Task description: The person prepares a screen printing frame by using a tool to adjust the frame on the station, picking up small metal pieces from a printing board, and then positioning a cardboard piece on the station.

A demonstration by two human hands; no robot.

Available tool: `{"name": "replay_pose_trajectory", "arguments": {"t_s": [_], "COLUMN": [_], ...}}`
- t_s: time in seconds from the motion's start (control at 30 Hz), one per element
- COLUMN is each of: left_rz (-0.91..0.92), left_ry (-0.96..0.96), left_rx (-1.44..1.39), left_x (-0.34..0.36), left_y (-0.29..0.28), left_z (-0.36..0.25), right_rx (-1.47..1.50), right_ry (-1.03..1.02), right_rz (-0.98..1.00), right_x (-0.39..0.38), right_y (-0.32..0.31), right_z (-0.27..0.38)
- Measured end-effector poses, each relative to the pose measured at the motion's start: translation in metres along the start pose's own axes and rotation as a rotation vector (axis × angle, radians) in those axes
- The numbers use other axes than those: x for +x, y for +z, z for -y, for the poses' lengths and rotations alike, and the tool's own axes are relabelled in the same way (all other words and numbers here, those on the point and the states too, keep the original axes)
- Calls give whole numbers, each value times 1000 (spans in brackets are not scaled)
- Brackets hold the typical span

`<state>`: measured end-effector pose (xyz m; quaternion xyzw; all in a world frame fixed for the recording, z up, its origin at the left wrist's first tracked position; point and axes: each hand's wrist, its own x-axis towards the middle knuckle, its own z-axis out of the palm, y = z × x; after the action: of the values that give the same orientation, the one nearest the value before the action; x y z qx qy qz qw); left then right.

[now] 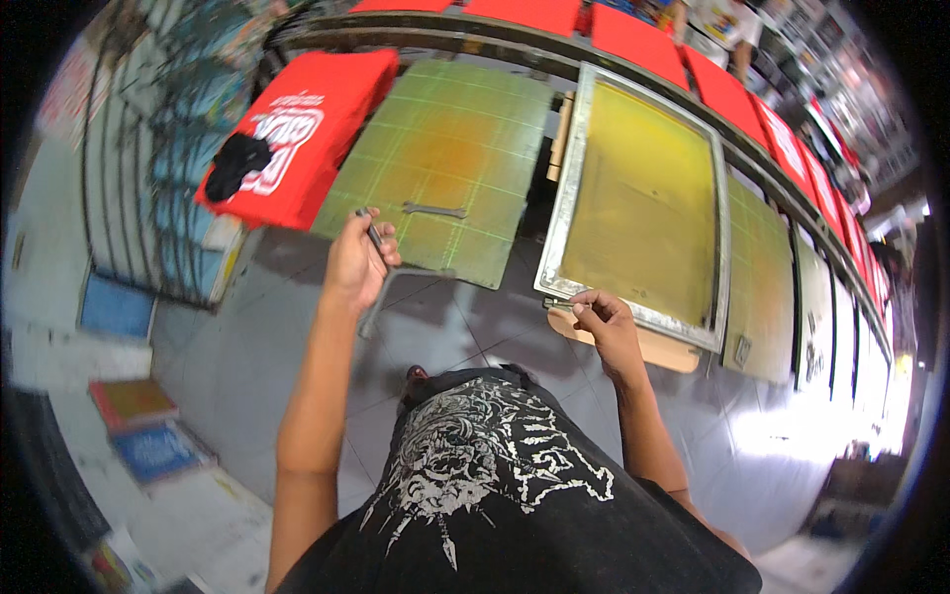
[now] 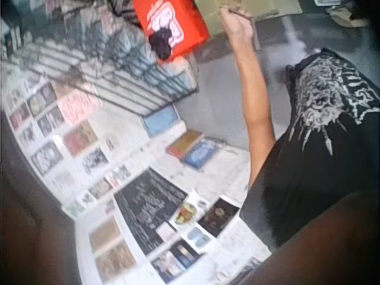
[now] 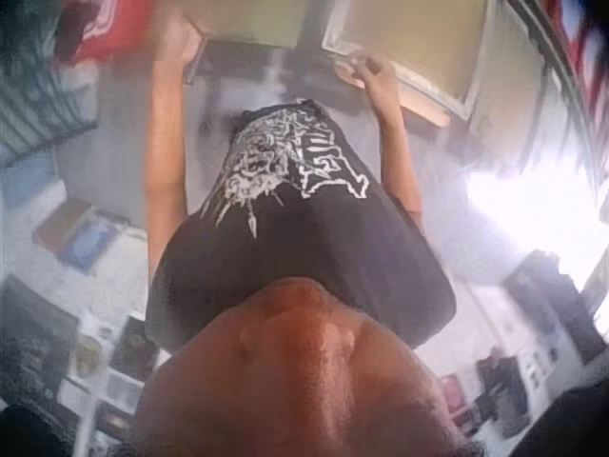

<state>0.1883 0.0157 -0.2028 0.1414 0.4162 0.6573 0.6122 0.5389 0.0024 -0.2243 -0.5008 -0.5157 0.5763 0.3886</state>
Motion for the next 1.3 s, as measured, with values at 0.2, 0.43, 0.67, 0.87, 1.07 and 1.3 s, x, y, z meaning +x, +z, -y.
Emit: {"name": "replay_pose_trajectory", "arguments": {"t_s": [0.2,0.43,0.67,0.87,1.07,1.3], "left_rz": [125,142,187,293,457,520], "left_ry": [-229,-420,-457,-15,496,371], "left_rx": [268,311,453,1135,1624,1608], "left_x": [153,262,327,337,318,303], "left_y": [-4,-10,-24,-31,-29,-25], "left_z": [12,50,55,54,60,41], "right_rx": [158,464,368,186,-61,296], "right_ry": [87,163,118,191,68,102], "right_rz": [-346,-547,-550,-544,-481,-835], "right_x": [-44,-50,0,35,81,59], "right_y": [17,22,11,30,70,87], "right_z": [-19,-48,-29,-26,9,-2]}}
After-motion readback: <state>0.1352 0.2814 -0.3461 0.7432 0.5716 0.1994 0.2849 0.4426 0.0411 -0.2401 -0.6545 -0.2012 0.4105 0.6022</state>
